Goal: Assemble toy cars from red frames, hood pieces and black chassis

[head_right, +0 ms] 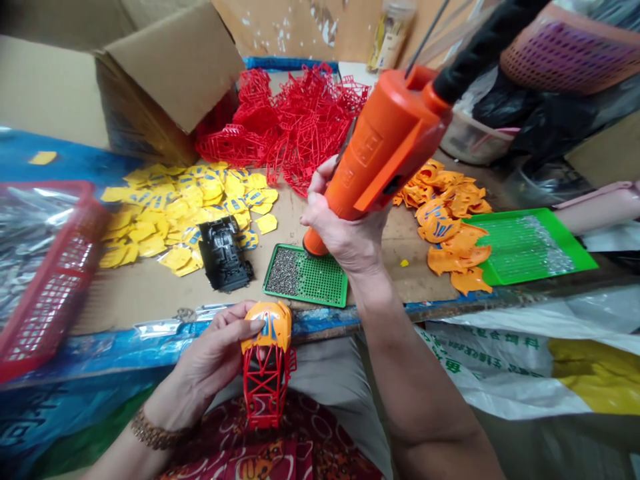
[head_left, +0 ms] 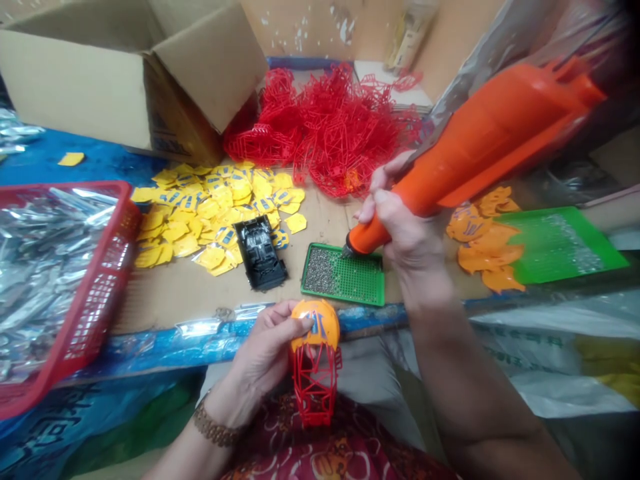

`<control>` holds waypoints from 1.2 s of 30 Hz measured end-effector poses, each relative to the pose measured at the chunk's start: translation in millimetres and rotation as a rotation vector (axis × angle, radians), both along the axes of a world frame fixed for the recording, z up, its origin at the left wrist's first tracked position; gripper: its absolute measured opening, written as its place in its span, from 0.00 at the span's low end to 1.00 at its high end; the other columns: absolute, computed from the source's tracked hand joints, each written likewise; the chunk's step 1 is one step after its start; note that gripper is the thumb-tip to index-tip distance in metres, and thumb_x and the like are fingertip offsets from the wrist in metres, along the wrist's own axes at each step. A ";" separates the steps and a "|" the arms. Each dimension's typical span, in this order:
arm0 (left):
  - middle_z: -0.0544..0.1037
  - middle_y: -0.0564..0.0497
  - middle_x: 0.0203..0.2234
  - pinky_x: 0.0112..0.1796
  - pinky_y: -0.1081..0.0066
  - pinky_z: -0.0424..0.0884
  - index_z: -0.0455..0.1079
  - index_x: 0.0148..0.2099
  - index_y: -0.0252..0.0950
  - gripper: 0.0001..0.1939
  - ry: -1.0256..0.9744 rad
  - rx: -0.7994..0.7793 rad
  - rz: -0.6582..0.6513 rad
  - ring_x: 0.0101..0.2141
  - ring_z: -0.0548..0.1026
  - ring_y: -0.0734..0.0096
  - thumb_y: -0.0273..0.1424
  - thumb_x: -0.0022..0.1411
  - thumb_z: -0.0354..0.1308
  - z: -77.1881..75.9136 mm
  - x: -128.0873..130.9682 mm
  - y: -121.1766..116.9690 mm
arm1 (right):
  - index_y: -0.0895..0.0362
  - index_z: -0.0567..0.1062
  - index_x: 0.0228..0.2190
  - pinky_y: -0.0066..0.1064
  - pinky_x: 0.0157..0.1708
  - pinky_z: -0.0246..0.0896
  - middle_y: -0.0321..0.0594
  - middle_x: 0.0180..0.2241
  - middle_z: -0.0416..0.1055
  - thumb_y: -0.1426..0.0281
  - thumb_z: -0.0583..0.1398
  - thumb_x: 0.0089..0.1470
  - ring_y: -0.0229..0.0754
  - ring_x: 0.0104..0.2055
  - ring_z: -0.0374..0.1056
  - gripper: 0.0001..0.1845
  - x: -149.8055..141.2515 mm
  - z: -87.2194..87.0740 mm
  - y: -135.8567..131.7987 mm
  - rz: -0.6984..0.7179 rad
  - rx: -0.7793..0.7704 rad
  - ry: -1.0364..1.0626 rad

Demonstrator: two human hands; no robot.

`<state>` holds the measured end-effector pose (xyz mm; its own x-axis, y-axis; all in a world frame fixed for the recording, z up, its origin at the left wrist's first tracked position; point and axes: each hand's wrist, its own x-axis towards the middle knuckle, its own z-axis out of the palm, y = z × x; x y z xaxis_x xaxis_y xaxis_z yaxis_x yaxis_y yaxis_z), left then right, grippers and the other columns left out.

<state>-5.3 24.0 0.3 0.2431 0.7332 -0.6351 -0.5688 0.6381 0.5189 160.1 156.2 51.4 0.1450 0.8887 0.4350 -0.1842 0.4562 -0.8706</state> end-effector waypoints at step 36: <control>0.80 0.44 0.35 0.34 0.68 0.71 0.79 0.35 0.32 0.09 0.529 0.587 -0.350 0.35 0.76 0.65 0.29 0.49 0.66 34.4 22.1 41.9 | 0.50 0.75 0.29 0.33 0.21 0.66 0.30 0.29 0.66 0.78 0.62 0.40 0.32 0.19 0.64 0.12 50.1 68.7 -61.4 0.090 -0.003 0.147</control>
